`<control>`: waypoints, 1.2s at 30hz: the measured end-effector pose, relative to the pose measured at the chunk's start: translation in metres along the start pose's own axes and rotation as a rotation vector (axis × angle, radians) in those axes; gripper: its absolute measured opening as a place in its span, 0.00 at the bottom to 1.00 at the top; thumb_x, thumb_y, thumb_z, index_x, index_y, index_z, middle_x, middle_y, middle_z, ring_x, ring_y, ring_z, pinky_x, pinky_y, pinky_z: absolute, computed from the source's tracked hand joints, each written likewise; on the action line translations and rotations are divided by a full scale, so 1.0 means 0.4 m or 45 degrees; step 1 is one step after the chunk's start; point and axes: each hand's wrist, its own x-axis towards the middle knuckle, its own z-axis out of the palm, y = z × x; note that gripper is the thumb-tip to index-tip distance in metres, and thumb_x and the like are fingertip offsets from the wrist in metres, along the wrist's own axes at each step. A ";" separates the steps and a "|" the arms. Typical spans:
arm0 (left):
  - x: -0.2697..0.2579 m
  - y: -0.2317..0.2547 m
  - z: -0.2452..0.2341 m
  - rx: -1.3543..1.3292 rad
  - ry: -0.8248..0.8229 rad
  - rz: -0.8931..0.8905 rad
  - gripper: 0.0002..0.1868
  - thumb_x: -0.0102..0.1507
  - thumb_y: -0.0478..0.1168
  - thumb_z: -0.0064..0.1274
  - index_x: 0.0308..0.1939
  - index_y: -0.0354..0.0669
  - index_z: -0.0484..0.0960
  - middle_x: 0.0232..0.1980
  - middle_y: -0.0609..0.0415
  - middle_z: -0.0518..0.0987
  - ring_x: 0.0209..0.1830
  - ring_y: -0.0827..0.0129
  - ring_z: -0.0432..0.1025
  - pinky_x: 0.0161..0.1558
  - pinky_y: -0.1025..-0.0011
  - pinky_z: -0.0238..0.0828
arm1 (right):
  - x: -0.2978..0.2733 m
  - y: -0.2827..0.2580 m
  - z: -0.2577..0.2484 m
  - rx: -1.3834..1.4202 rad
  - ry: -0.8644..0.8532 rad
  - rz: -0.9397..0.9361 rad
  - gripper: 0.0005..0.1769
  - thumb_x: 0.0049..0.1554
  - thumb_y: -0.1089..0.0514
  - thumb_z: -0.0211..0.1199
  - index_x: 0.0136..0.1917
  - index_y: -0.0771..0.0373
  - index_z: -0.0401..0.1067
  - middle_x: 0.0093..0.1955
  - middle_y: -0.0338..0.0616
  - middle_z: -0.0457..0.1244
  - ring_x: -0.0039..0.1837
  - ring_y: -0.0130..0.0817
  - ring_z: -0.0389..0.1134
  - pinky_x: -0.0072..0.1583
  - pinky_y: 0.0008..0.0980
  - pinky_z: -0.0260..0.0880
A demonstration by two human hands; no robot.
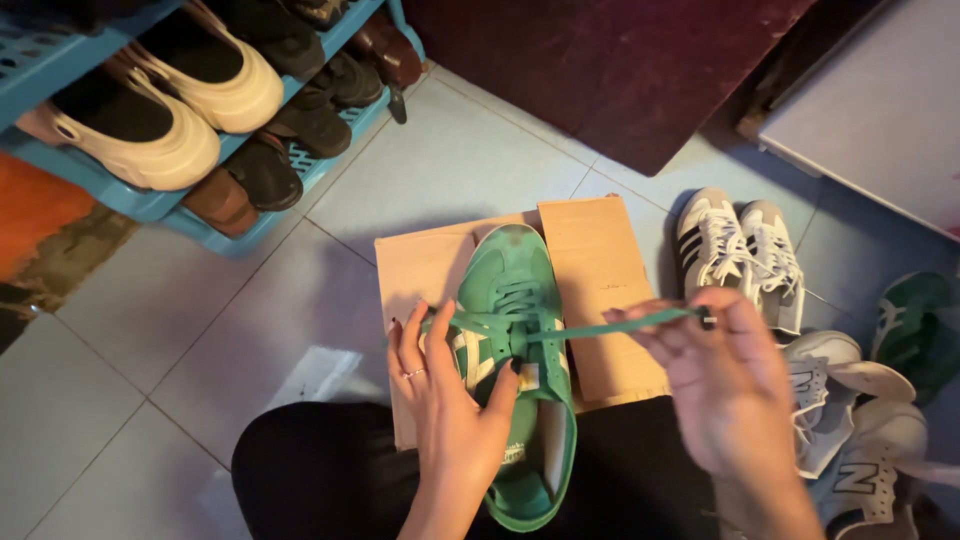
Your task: The person removes the laces from a green sneaker, then re-laces it by threading the laces through the eyelets and tying a knot. The shoe is placed on a cardboard box during the process.
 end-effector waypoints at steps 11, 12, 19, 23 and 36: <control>0.003 -0.013 0.006 0.028 0.005 -0.024 0.46 0.51 0.37 0.68 0.70 0.40 0.61 0.76 0.43 0.55 0.79 0.39 0.40 0.73 0.44 0.40 | -0.017 -0.104 -0.406 -0.184 0.510 -0.101 0.13 0.71 0.60 0.49 0.66 0.62 0.68 0.57 0.61 0.68 0.62 0.60 0.71 0.57 0.55 0.76; 0.003 -0.014 0.006 0.046 -0.009 -0.031 0.45 0.51 0.38 0.68 0.69 0.41 0.62 0.75 0.43 0.57 0.79 0.39 0.41 0.73 0.44 0.40 | -0.023 -0.107 -0.436 -0.283 0.585 -0.067 0.13 0.71 0.60 0.49 0.65 0.62 0.68 0.57 0.61 0.68 0.61 0.60 0.71 0.57 0.54 0.76; 0.006 -0.018 0.004 0.092 -0.018 0.058 0.42 0.52 0.39 0.67 0.68 0.41 0.65 0.69 0.43 0.68 0.75 0.38 0.48 0.73 0.44 0.40 | -0.039 -0.083 -0.546 -0.766 0.823 0.200 0.13 0.67 0.59 0.53 0.63 0.61 0.70 0.56 0.57 0.68 0.59 0.56 0.72 0.55 0.51 0.76; 0.023 -0.013 -0.011 0.065 -0.023 0.107 0.35 0.56 0.40 0.64 0.66 0.41 0.70 0.67 0.43 0.70 0.71 0.40 0.56 0.69 0.49 0.52 | -0.041 -0.078 -0.556 -0.893 0.852 0.260 0.13 0.65 0.59 0.55 0.62 0.60 0.71 0.55 0.55 0.68 0.57 0.53 0.73 0.54 0.48 0.76; 0.059 -0.036 -0.025 0.244 -0.108 0.015 0.35 0.54 0.46 0.64 0.66 0.60 0.73 0.61 0.47 0.70 0.62 0.49 0.62 0.64 0.52 0.53 | -0.065 -0.140 -0.529 -1.222 0.853 0.326 0.14 0.59 0.58 0.61 0.59 0.57 0.74 0.53 0.49 0.69 0.52 0.46 0.74 0.50 0.42 0.77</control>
